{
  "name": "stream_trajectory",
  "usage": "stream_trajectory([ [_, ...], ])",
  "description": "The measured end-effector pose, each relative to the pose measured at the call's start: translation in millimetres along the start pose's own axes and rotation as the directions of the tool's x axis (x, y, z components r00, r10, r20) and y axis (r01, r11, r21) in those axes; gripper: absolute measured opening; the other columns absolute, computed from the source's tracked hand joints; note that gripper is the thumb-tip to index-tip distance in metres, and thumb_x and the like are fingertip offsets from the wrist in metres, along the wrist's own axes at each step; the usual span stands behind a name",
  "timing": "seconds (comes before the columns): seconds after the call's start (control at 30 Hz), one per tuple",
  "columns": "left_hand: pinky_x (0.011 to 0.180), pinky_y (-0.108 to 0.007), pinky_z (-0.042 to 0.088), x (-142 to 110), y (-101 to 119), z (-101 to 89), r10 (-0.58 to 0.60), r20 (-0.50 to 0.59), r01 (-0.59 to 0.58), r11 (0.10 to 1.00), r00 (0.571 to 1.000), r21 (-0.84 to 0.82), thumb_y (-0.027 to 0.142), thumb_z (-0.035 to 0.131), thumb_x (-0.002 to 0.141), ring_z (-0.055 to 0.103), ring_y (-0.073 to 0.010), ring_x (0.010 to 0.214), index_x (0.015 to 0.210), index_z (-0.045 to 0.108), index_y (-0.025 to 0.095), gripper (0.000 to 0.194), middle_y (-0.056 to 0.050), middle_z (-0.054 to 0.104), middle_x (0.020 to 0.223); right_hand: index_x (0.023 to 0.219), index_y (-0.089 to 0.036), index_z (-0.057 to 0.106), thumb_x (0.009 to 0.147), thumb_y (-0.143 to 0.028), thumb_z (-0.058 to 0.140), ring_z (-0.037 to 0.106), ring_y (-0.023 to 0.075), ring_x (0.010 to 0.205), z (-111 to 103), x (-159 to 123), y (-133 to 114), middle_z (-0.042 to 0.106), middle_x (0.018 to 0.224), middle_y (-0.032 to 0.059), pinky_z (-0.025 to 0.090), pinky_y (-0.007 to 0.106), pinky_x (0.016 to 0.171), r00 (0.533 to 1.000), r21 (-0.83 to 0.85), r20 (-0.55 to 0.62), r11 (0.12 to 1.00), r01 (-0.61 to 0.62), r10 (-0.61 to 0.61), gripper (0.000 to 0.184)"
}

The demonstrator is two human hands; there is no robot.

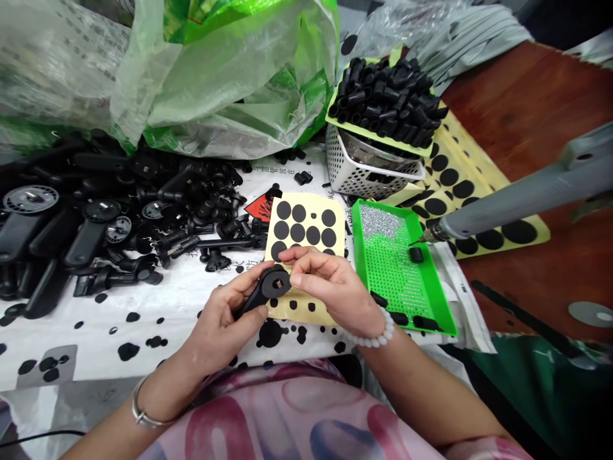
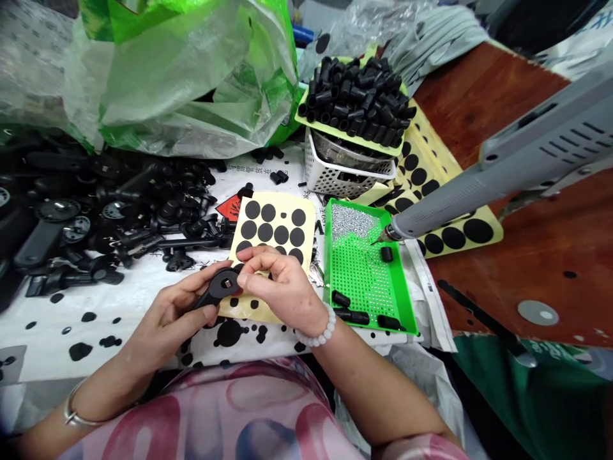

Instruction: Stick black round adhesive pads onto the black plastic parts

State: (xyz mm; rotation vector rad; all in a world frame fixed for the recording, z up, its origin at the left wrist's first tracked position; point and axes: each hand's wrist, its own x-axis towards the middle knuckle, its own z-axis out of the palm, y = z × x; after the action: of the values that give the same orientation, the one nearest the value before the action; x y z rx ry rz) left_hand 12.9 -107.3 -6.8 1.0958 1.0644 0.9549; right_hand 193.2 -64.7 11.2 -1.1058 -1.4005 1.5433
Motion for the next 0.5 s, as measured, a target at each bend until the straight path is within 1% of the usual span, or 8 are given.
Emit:
stream_trajectory([
  [0.2, 0.078, -0.03, 0.049, -0.5, 0.1, 0.5, 0.006, 0.002, -0.006, 1.0, 1.0, 0.001, 0.027, 0.062, 0.079, 0.061, -0.0211, 0.087, 0.13, 0.053, 0.015, 0.053, -0.006, 0.065, 0.088, 0.065, -0.02, 0.066, 0.072, -0.021, 0.066, 0.058, 0.0198, 0.105, 0.4, 0.6, 1.8, 0.066, 0.105, 0.0055, 0.04, 0.04, 0.098, 1.0, -0.012, -0.006, 1.0, -0.014, 0.014, 0.008],
  [0.3, 0.071, -0.028, 0.048, 0.3, -0.2, 0.5, 0.007, -0.009, -0.007, 1.0, 1.0, 0.027, 0.029, 0.062, 0.08, 0.059, -0.0186, 0.076, 0.13, 0.054, 0.014, 0.053, -0.004, 0.062, 0.078, 0.065, -0.019, 0.066, 0.072, -0.022, 0.066, 0.059, 0.0196, 0.103, 0.4, 0.8, 1.7, 0.065, 0.107, 0.0059, 0.041, 0.04, 0.097, 1.0, -0.019, -0.004, 1.0, -0.017, 0.017, 0.007],
  [0.4, 0.061, -0.027, 0.044, 0.5, -0.4, 0.6, 0.007, -0.028, -0.005, 0.999, 1.0, 0.053, 0.032, 0.062, 0.081, 0.052, -0.0157, 0.062, 0.129, 0.055, 0.014, 0.052, -0.001, 0.058, 0.066, 0.065, -0.019, 0.066, 0.073, -0.022, 0.065, 0.058, 0.0202, 0.105, 0.4, 1.2, 1.6, 0.065, 0.105, 0.0063, 0.039, 0.041, 0.099, 1.0, -0.031, 0.006, 0.999, -0.015, 0.015, 0.008],
  [0.5, 0.055, -0.025, 0.04, 0.4, -0.3, 1.5, -0.009, -0.041, 0.011, 0.998, 0.999, 0.059, 0.035, 0.06, 0.083, 0.046, -0.014, 0.055, 0.129, 0.056, 0.015, 0.05, 0.002, 0.053, 0.058, 0.065, -0.02, 0.066, 0.074, -0.022, 0.065, 0.057, 0.0208, 0.107, 0.8, 1.7, 2.3, 0.065, 0.104, 0.0061, 0.038, 0.042, 0.1, 1.0, -0.042, 0.004, 0.999, -0.017, 0.017, 0.01],
])
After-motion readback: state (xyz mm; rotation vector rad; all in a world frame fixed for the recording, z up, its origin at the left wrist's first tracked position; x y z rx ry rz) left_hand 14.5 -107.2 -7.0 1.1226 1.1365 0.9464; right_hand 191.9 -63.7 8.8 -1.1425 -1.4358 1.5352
